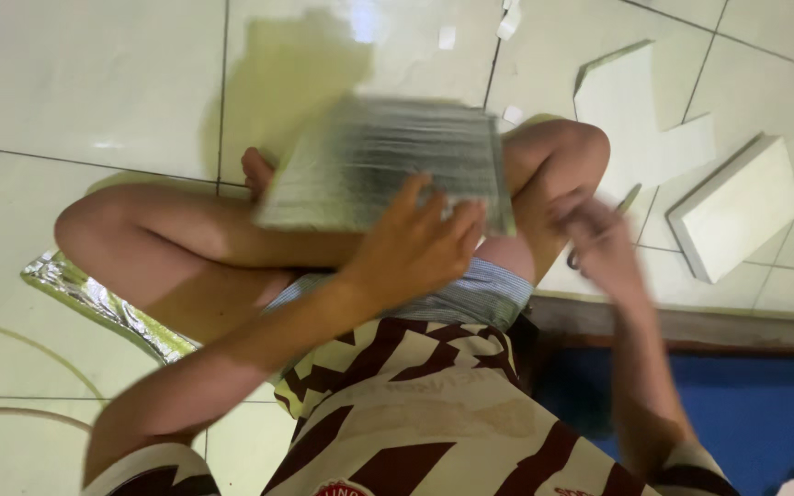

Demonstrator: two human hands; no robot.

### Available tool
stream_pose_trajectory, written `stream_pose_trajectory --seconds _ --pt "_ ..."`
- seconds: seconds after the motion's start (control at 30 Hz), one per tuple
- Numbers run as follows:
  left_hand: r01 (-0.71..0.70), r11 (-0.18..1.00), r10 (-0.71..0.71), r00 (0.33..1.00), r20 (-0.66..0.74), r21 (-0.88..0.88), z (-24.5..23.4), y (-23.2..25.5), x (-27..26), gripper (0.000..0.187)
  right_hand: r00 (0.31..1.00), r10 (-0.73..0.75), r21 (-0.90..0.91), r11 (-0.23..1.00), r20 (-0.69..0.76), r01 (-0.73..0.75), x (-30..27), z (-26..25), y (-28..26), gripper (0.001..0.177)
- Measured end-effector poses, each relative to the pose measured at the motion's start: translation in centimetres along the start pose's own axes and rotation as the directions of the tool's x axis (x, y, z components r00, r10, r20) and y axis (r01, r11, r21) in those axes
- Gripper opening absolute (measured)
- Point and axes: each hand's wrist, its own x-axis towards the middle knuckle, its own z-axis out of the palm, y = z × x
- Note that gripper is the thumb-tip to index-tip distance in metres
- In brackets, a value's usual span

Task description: The person lines the inside of a styrofoam box with reflective insulation sheets, using a marker to mark lines and scissors to cut tape for securing the material.

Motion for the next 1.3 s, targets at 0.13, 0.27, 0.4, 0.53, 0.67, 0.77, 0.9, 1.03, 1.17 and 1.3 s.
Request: stream_pose_trajectory --seconds 0.13,0.27,0.4,0.53,0.67,0.77,0.9,1.03,1.17,1.3 --pt "0.055 0.993 -0.044 0.993 0.110 -0.106 5.4 3.0 -2.9 0.021 0.983 -0.085 -0.103 0.989 0.165 0.103 -3.0 6.0 4.2 0.023" --pt "0.123 0.991 -0.114 0.981 0.158 -0.044 9.1 2.5 -4.0 0.035 0.987 -0.140 0.082 0.988 0.077 0.134 -4.4 9.9 4.5 0.043" --pt "0.222 0.963 -0.189 0.959 0.209 -0.150 11.1 1.4 -3.5 0.034 0.999 -0.029 0.305 0.952 -0.012 0.032 -3.9 12.9 4.7 0.053" --pt "0.305 0.900 -0.241 0.944 0.226 -0.311 11.0 0.5 -2.3 0.044 0.996 0.067 0.668 0.744 -0.051 -0.016 -4.0 14.6 5.2 0.043" --pt "0.366 0.797 -0.295 0.930 0.219 -0.480 8.7 0.1 -2.7 0.044 0.992 0.063 0.776 0.629 -0.111 0.046 -4.9 15.4 6.2 0.027" --pt "0.521 0.661 -0.318 0.846 0.428 -0.540 6.0 0.9 -3.1 0.035 0.981 -0.050 0.655 0.738 -0.186 0.162 -6.9 15.5 6.5 0.025" --pt "0.495 0.339 -0.347 0.856 0.383 -0.800 2.5 1.2 -3.9 0.050 0.927 -0.339 0.497 0.784 -0.161 0.372 -9.8 14.2 5.1 0.026" --pt "0.423 0.373 -0.384 0.881 0.277 -0.826 1.6 0.8 -4.8 0.048 0.793 -0.598 0.285 0.744 -0.121 0.604 -9.3 13.5 3.7 0.024" --pt "0.403 0.169 -0.448 0.844 0.294 -0.899 2.9 0.7 -6.4 0.030 0.720 -0.693 0.193 0.702 -0.039 0.686 -9.1 13.0 3.9 0.023" --pt "0.611 0.051 -0.415 0.732 0.540 -0.790 4.3 -0.2 -8.7 0.023 0.883 -0.465 0.580 0.735 0.055 0.351 -10.0 12.4 4.4 0.021"
